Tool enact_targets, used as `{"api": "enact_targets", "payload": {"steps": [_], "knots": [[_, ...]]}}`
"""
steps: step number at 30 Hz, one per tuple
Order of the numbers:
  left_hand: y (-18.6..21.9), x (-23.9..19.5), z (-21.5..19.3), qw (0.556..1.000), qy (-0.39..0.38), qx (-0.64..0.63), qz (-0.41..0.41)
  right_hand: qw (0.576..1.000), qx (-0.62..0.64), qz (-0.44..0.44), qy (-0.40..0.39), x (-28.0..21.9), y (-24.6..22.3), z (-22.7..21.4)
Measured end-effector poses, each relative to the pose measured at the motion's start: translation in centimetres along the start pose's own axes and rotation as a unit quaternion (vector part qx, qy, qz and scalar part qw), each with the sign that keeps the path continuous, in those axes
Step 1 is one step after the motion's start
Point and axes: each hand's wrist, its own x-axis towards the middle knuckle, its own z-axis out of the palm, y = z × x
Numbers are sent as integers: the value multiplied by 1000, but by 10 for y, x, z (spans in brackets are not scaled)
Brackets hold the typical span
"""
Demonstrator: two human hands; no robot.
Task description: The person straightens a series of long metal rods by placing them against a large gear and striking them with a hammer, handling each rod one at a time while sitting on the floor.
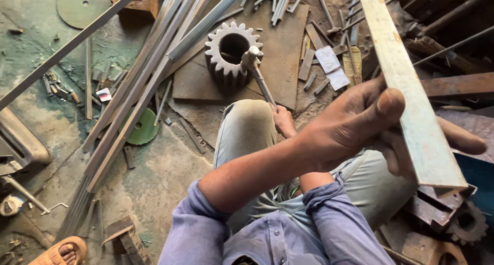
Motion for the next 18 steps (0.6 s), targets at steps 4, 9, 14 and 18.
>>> {"api": "enact_targets", "payload": {"steps": [4, 9, 14, 18], "knots": [[3, 4, 1, 999, -18, 26, 21, 1000, 7, -1, -1, -2, 0, 2], [-3, 6, -7, 999, -5, -51, 7, 1000, 12, -7, -5, 2, -3, 2], [10, 0, -12, 996, -62, -66, 4, 1000, 19, -14, -2, 9, -2, 2], [4, -10, -16, 995, -12, -99, -3, 1000, 22, -19, -2, 10, 3, -2]]}}
